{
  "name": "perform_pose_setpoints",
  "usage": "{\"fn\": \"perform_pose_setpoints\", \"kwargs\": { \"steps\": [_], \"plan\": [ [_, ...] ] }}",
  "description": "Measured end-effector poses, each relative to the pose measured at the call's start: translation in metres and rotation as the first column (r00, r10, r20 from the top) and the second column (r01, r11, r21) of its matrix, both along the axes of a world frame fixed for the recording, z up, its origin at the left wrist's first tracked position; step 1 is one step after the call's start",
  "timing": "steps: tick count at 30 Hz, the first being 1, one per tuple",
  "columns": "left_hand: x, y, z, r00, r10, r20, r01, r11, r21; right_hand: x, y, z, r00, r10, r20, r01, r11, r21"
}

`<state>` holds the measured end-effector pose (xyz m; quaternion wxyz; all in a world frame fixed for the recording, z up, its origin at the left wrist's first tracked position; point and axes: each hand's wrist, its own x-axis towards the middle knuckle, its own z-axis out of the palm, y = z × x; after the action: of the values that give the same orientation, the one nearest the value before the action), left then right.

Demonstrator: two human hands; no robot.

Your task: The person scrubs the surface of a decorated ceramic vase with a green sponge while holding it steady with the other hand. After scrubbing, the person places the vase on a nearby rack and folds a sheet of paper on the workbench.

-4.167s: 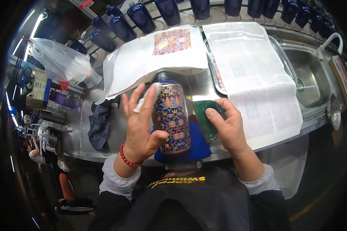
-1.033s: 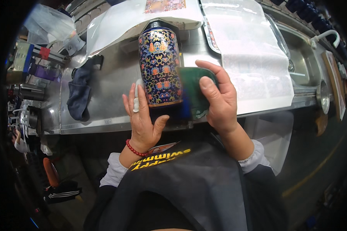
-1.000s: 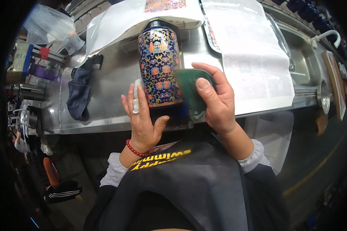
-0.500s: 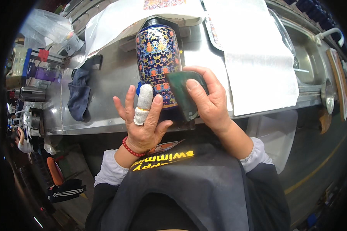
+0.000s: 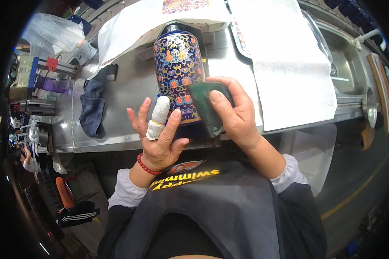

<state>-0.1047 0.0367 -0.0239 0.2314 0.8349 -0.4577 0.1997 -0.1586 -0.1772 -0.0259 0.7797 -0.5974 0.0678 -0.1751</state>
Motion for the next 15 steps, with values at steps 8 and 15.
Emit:
{"fn": "perform_pose_setpoints", "kwargs": {
  "steps": [8,15],
  "plan": [
    [0.009,0.000,0.005,0.995,-0.068,-0.066,0.063,0.994,-0.086,-0.001,-0.001,0.000,0.999,0.041,-0.008,-0.041,0.999,0.010],
    [0.012,0.000,0.004,0.998,-0.052,0.037,0.053,0.998,-0.018,0.000,0.000,-0.001,1.000,0.004,0.026,-0.004,1.000,0.001]
  ]
}}
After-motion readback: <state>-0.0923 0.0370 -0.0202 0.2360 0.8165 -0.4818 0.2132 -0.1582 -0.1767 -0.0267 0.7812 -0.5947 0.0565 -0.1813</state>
